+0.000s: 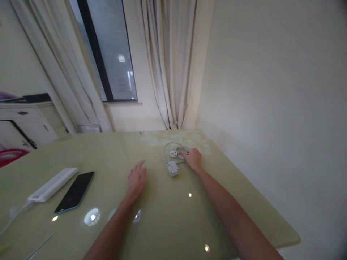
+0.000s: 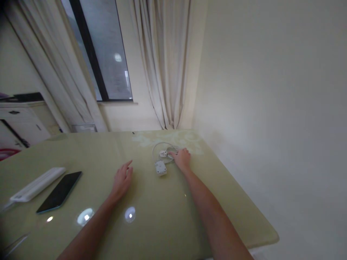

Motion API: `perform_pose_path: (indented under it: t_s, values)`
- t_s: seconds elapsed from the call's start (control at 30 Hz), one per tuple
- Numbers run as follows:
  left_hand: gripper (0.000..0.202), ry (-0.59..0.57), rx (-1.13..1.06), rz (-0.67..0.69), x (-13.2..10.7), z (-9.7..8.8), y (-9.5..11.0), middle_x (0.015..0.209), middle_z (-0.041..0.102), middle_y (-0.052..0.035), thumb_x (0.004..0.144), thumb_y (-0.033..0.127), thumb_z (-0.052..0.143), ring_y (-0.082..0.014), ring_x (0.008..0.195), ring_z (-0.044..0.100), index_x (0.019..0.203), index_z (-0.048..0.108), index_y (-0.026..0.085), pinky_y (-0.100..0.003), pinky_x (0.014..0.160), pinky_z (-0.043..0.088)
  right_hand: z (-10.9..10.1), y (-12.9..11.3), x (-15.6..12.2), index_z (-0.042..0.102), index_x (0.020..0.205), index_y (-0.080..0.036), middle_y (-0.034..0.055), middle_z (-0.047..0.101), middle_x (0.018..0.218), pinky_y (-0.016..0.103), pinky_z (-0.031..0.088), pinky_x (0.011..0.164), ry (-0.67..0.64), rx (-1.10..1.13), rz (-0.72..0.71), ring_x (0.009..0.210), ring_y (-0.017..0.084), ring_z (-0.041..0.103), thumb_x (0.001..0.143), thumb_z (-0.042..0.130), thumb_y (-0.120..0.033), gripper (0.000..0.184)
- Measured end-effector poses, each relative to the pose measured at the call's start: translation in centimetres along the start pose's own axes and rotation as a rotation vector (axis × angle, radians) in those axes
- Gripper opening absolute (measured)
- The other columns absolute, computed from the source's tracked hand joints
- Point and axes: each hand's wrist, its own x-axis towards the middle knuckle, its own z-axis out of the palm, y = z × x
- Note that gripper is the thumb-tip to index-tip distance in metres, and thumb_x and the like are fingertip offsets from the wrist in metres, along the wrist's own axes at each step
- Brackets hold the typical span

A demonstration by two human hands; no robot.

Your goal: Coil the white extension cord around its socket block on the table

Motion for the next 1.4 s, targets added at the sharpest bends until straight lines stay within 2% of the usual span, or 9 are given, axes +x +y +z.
perform_pose_path:
  t_s: [0.1,0.2,0.33,0.43,0.57,0.77,0.93,1.17,1.4]
  values:
    - [0.047,-0.070,0.019,-0.006,0.0,0.0,0.5,0.141,0.061,-0.0141,0.102,0.039,0.031,-0.0329,0.132,0.052,0.137,0.057,0.021,-0.060,0.112,0.033,0.0,1.8,0.5,0.075,0.098,-0.018,0.0166,0.065,0.106,0.035,0.043,0.086,0.046,0.060,0.002,0.100,0.028,0.062,0.091,0.057,-0.065,0.051]
    - [0.048,-0.121,0.030,0.028,0.1,-0.1,0.6,0.140,0.062,-0.0130,0.102,0.039,0.029,-0.0316,0.131,0.054,0.136,0.058,0.022,-0.059,0.111,0.034,0.5,2.6,0.0,0.069,0.110,-0.017,0.0158,0.063,0.111,0.036,0.042,0.090,0.162,0.179,-0.047,0.104,0.027,0.059,0.099,0.047,-0.056,0.046]
    - [0.047,-0.116,0.039,0.090,0.4,-0.6,-0.2,0.133,0.067,-0.0104,0.102,0.043,0.030,-0.0288,0.126,0.059,0.131,0.061,0.024,-0.055,0.109,0.038,1.0,2.9,-0.6,0.065,0.098,-0.016,0.0128,0.063,0.102,0.035,0.043,0.089,0.346,0.371,-0.188,0.098,0.025,0.058,0.103,0.037,-0.050,0.044]
    - [0.045,-0.101,0.013,0.111,0.6,-0.9,-1.0,0.126,0.071,-0.0088,0.101,0.045,0.033,-0.0267,0.121,0.063,0.124,0.065,0.024,-0.050,0.107,0.042,1.0,2.9,-0.9,0.060,0.082,-0.019,0.0061,0.061,0.082,0.030,0.043,0.077,0.319,0.425,-0.299,0.080,0.020,0.057,0.104,0.036,-0.048,0.043]
    - [0.041,-0.105,-0.045,0.123,0.5,-0.7,-1.6,0.113,0.075,-0.0082,0.101,0.043,0.036,-0.0241,0.108,0.068,0.114,0.069,0.022,-0.042,0.100,0.048,1.0,2.7,-1.3,0.058,0.076,-0.020,0.0009,0.057,0.064,0.026,0.035,0.061,0.184,0.364,-0.334,0.060,0.016,0.053,0.103,0.037,-0.049,0.045]
    - [0.032,-0.145,-0.022,0.219,-0.1,-0.2,0.0,0.105,0.076,-0.0084,0.100,0.033,0.042,-0.0242,0.103,0.068,0.106,0.071,0.023,-0.040,0.095,0.047,1.4,2.1,-1.0,0.063,0.067,-0.019,0.0039,0.062,0.059,0.027,0.022,0.056,0.082,0.062,-0.369,0.053,0.014,0.050,0.102,0.038,-0.048,0.052]
    - [0.032,-0.168,-0.067,0.281,-0.5,0.0,1.9,0.096,0.075,-0.0100,0.101,0.032,0.040,-0.0234,0.092,0.068,0.097,0.070,0.020,-0.036,0.086,0.046,1.5,1.8,-0.9,0.068,0.072,-0.019,0.0057,0.066,0.065,0.029,0.016,0.056,0.042,-0.129,-0.311,0.056,0.015,0.050,0.101,0.041,-0.045,0.048]
    - [0.032,-0.212,-0.181,0.290,-1.2,0.4,2.9,0.094,0.074,-0.0100,0.100,0.031,0.041,-0.0229,0.088,0.066,0.097,0.070,0.019,-0.035,0.082,0.045,0.7,1.7,-1.4,0.066,0.099,-0.018,0.0075,0.066,0.099,0.026,0.031,0.065,0.279,-0.044,-0.189,0.081,0.017,0.057,0.101,0.044,-0.034,0.028]
    - [0.031,-0.237,-0.203,0.292,-1.4,1.5,2.6,0.093,0.074,-0.0092,0.100,0.033,0.042,-0.0234,0.088,0.067,0.100,0.069,0.019,-0.037,0.082,0.048,0.5,0.7,-2.1,0.072,0.102,-0.020,0.0128,0.065,0.113,0.033,0.037,0.090,0.149,-0.138,-0.303,0.106,0.025,0.052,0.101,0.048,-0.036,0.029]
